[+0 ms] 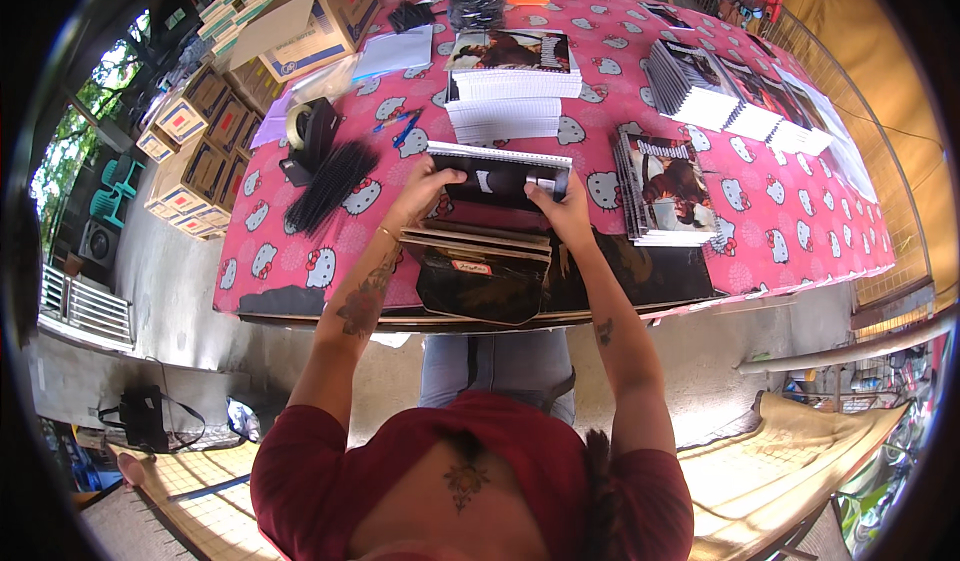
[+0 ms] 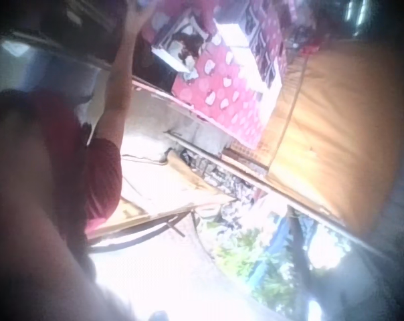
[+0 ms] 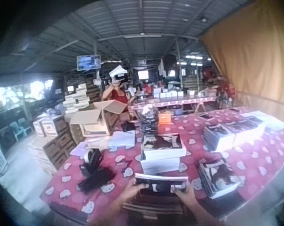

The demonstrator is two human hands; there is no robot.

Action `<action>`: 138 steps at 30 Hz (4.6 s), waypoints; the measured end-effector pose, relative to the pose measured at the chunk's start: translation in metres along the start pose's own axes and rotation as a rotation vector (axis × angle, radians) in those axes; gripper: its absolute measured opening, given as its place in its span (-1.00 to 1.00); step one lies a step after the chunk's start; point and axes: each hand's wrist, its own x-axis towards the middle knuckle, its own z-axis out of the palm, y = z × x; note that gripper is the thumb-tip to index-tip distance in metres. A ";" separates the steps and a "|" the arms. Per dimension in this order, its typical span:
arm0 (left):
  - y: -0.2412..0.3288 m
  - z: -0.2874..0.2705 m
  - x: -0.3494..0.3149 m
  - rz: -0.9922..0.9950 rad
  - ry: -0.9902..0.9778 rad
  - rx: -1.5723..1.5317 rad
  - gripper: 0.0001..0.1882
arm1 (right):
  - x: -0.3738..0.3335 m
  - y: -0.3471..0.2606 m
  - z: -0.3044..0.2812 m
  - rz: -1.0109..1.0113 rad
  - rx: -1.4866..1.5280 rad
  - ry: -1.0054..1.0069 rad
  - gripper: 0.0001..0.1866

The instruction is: The person places small books into plastic sleeves, peels the adhesive backing off the sleeves, and seals them by hand. The packaged books are then placed in a separate stack on the table.

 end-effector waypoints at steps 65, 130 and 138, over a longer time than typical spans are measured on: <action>0.137 0.045 -0.117 0.268 -0.118 0.364 -0.82 | -0.088 -0.137 -0.019 0.214 -0.203 -0.013 -0.78; 0.103 0.036 -0.170 0.421 0.337 0.645 -0.81 | -0.029 -0.124 0.104 -0.552 -0.895 -0.244 -0.91; 0.094 0.041 -0.164 0.432 0.469 0.692 -0.84 | -0.030 -0.123 0.107 -0.544 -0.871 -0.246 -0.92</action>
